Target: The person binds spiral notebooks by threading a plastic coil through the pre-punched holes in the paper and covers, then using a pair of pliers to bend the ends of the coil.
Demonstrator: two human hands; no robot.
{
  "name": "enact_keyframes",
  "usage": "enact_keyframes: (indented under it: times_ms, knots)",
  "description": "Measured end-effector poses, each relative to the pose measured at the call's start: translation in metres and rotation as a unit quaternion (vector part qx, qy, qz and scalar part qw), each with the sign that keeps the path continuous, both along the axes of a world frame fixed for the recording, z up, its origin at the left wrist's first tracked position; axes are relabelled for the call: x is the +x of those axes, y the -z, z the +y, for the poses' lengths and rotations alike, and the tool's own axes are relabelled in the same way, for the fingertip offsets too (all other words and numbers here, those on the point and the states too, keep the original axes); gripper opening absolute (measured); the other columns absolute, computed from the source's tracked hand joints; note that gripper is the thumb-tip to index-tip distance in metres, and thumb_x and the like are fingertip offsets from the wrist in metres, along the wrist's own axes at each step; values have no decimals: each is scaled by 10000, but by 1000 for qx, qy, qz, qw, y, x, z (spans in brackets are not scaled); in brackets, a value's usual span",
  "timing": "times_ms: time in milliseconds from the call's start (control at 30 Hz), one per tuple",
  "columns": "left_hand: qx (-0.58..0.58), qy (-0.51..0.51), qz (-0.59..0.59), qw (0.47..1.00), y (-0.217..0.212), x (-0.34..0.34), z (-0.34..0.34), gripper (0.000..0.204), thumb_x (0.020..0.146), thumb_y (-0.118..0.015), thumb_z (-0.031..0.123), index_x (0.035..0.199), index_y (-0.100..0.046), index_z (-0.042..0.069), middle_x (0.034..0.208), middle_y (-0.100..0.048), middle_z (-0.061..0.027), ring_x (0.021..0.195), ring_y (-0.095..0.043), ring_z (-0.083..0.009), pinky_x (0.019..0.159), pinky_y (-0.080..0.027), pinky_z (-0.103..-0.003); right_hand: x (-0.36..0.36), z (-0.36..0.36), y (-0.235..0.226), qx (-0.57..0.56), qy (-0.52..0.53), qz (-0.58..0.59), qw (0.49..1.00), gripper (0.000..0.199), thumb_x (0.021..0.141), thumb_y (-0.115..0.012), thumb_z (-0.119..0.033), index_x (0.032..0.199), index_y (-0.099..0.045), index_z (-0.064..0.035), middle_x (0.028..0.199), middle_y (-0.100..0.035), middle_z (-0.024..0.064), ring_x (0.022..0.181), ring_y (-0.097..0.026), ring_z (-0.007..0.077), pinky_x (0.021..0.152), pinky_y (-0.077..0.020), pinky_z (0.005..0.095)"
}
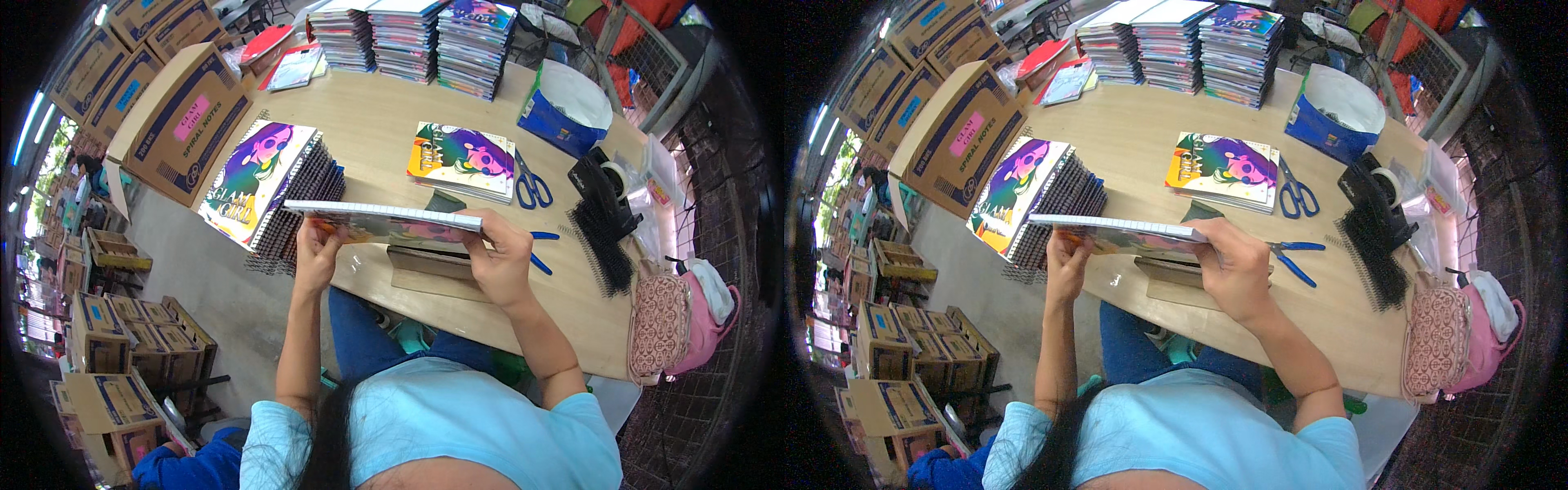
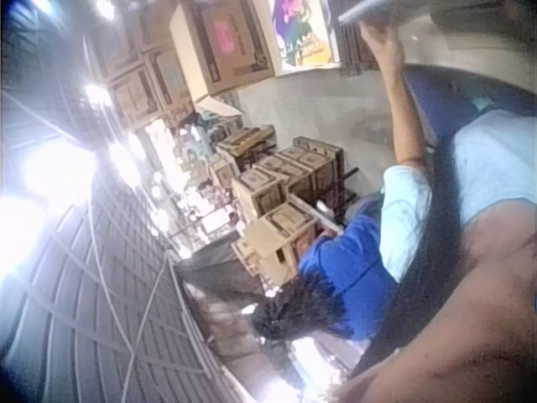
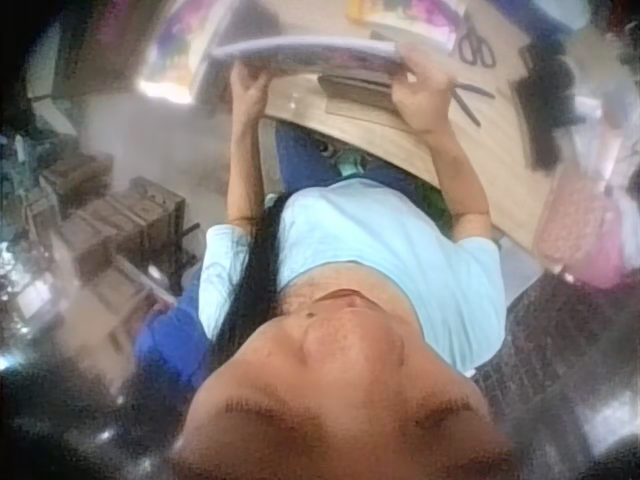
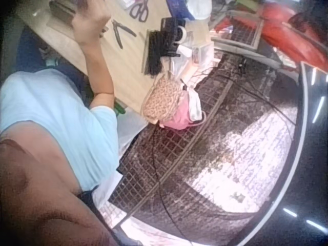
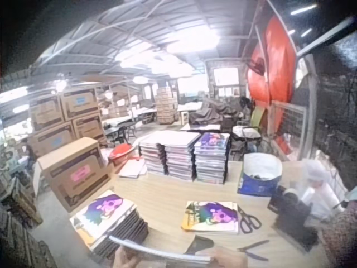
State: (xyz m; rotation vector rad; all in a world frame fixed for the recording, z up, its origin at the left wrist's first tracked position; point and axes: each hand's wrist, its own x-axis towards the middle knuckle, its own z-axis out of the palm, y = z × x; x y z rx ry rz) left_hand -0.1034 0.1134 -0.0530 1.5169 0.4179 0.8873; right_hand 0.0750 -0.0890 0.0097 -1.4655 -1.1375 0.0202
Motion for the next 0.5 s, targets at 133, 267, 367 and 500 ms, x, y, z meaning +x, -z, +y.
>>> enact_keyframes:
  times_ms: [133,267,367,500]
  knots:
    - [32,-14,14,999,4,-5,7,261,886,-612,-27,1126,-510,-4,997,-613,-73,899,-598,-144,833,-513,-306,-3,2,3,20,-7,-5,1000,297,729,-627,146,972,-669,-19,860,-681,130,768,-686,280,660,-521,324]
    - [-15,-25,-6,1000,4,-11,8,262,883,-613,-32,1122,-512,-1,993,-612,-70,902,-603,-147,827,-534,-311,-7,9,2,4,-14,-45,999,257,779,-598,174,988,-668,42,828,-698,108,763,-686,162,698,-538,266]
    - [-11,-13,0,1000,2,-10,5,263,885,-602,-43,1127,-506,-5,1007,-614,-71,941,-607,-155,844,-529,-314,-7,7,1,8,1,-38,999,278,737,-634,136,969,-669,-12,843,-683,134,760,-689,265,660,-520,322]
    - [10,11,-18,1000,4,3,-8,263,890,-589,-58,1133,-503,-7,1039,-628,-84,965,-609,-152,867,-504,-305,1,-12,10,-2,29,29,999,278,743,-633,146,973,-675,-4,833,-701,131,753,-699,215,677,-525,293]
